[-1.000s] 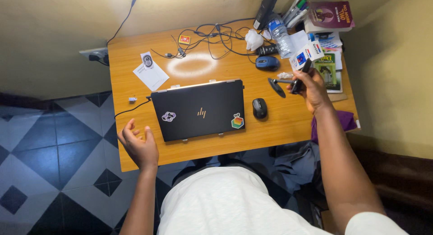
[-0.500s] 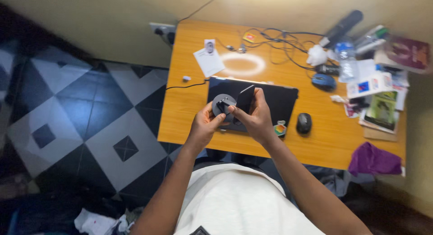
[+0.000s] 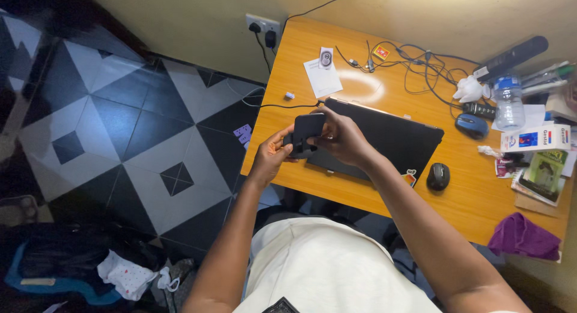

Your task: The person moves various items including a laptop, a mouse, documents, and small boxes on a desk, placing some items into a drawer and rearranging books and a water bottle.

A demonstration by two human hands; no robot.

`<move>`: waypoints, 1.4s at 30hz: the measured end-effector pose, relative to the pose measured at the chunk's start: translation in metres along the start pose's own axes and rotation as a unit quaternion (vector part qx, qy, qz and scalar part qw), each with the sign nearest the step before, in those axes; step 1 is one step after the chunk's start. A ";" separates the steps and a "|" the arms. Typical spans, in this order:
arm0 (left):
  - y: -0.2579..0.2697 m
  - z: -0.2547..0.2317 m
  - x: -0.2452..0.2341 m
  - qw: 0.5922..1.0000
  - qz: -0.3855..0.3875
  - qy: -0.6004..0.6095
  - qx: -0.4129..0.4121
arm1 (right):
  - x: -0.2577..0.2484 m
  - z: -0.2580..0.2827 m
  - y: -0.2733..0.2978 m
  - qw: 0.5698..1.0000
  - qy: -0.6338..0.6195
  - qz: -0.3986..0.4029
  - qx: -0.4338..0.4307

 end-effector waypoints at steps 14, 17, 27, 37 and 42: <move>-0.026 0.020 -0.044 0.981 -0.111 -0.140 0.077 | 0.023 -0.034 -0.041 0.999 0.012 -0.042 -0.014; -0.023 -0.001 -0.046 0.911 -0.207 -0.340 0.103 | 0.032 -0.044 -0.050 0.996 0.078 -0.023 0.024; -0.051 0.003 -0.043 0.801 -0.238 -0.539 0.104 | 0.045 -0.060 -0.064 0.985 0.156 0.005 0.072; -0.050 0.011 -0.043 0.804 -0.229 -0.541 0.091 | 0.050 -0.038 -0.063 0.967 0.252 -0.003 -0.025; -0.050 0.002 -0.038 0.804 -0.227 -0.543 0.089 | 0.048 -0.032 -0.057 0.955 0.287 -0.051 -0.057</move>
Point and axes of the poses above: each hand's wrist, its own y-axis away from the middle knuckle, its own x-axis out of the palm, z = x × y, the point moved 10 cm from there along -y, towards the middle knuckle, and after that the axes turned 11 degrees about -x, right-handed, at the moved point
